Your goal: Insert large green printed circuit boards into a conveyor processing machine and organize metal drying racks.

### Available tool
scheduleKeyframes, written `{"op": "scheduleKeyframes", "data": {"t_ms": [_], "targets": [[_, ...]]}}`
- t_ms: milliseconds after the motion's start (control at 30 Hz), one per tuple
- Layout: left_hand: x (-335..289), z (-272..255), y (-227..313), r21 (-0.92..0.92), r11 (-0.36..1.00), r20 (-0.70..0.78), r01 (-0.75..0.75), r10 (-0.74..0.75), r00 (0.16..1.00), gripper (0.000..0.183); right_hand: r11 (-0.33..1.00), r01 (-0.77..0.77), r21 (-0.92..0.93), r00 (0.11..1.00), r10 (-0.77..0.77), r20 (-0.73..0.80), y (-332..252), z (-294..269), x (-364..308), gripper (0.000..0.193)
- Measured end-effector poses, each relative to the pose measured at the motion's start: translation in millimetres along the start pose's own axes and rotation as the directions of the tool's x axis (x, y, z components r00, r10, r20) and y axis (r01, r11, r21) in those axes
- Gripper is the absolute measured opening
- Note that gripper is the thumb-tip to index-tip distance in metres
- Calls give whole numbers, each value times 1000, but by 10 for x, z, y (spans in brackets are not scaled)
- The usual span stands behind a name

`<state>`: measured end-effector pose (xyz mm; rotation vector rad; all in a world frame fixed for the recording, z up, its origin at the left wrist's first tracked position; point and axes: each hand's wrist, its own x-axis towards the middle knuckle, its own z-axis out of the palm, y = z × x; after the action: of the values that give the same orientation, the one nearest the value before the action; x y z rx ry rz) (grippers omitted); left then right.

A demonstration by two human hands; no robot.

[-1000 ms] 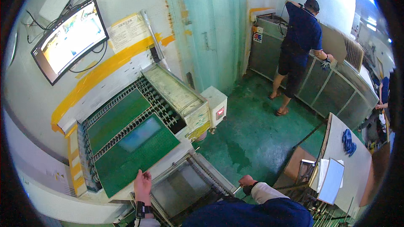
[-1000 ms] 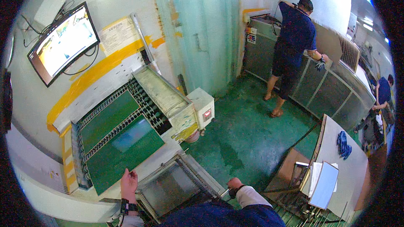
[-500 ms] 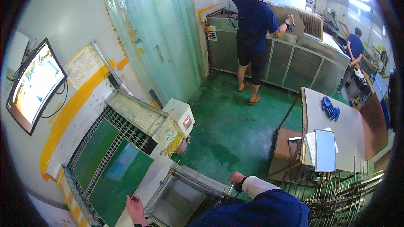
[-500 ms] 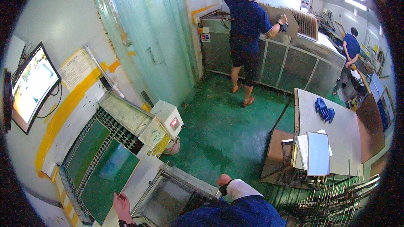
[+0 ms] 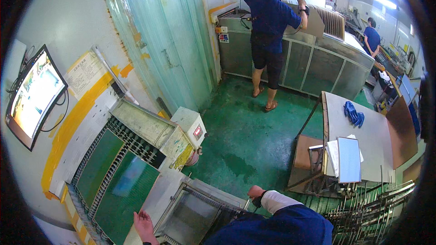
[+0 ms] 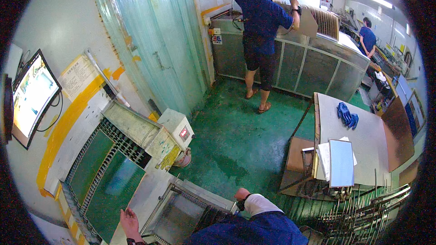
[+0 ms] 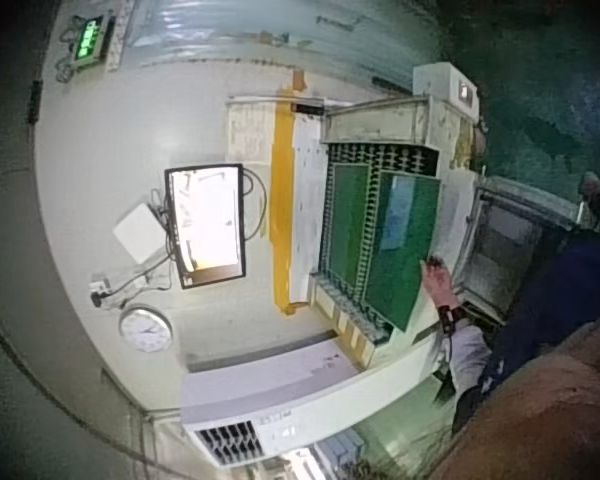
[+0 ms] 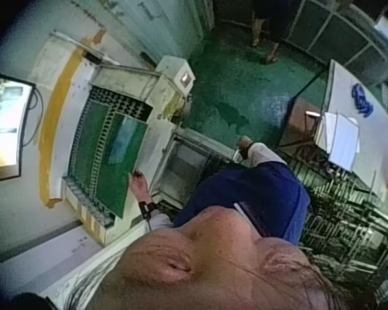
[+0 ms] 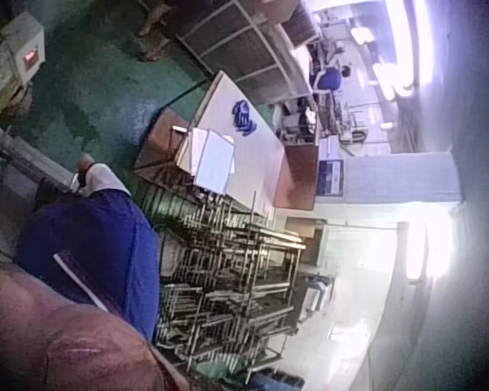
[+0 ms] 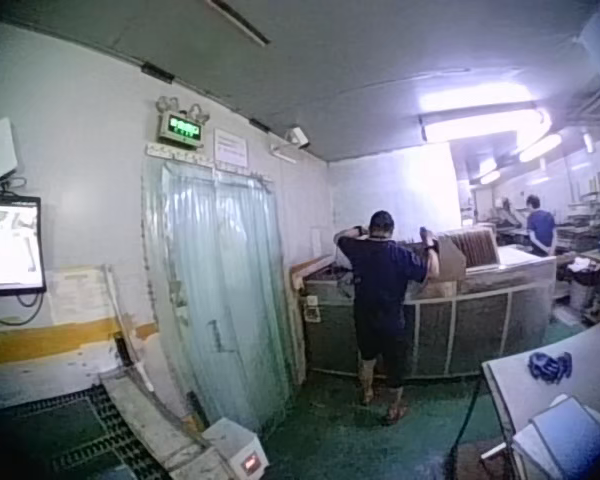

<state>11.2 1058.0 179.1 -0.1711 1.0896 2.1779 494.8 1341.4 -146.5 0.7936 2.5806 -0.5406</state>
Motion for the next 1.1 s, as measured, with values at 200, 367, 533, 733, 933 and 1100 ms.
{"op": "scheduleKeyframes", "data": {"t_ms": [200,367,533,733,933,1100], "targets": [[-31,-41,32,34,999,66,-1,-2,998,23,892,-216,396,976,205,73,-186,-353,-118,23],[-117,-25,40,32,999,169,-35,29,985,22,974,-156,167,987,146,70,-118,-255,-43,23],[-550,233,12,76,997,69,16,-21,997,24,963,-216,164,976,206,72,-26,-73,-43,24],[-490,-697,-538,244,963,420,-117,3,907,28,962,-192,193,980,179,82,96,212,85,18],[-810,-1423,-1016,784,577,12,228,-382,924,52,993,-81,83,992,72,100,24,83,132,18],[-983,-1460,-1322,943,288,-22,164,-438,899,47,1000,28,-4,996,-28,85,74,49,153,29]]}}
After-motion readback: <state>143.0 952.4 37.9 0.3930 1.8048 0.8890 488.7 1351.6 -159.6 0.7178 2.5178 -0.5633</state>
